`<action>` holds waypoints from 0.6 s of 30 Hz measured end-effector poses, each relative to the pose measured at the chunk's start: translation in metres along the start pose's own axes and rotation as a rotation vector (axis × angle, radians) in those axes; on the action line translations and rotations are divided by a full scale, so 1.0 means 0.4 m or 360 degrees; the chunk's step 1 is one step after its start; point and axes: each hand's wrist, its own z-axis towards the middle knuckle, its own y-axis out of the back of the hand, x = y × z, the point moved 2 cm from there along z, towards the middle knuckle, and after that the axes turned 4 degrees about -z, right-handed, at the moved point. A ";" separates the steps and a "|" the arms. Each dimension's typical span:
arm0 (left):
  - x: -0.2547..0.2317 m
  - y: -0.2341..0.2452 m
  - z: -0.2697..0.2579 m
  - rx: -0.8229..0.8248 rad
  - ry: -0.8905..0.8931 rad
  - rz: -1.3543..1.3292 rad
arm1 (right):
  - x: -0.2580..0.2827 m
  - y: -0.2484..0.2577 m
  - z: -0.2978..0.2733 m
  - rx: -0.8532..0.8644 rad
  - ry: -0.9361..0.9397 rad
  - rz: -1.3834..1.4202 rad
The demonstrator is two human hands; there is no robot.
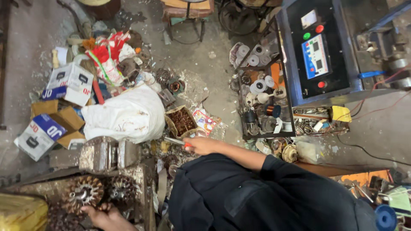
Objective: The person uses pliers to pull copper wires out of the slots of a stator core. They repeatedly rotate the stator and remove wire segments, placing them into a nearby container.
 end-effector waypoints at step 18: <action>-0.230 -0.287 -0.188 0.0100 -0.1951 0.2080 | 0.048 0.069 -0.002 0.0103 -0.0046 0.0028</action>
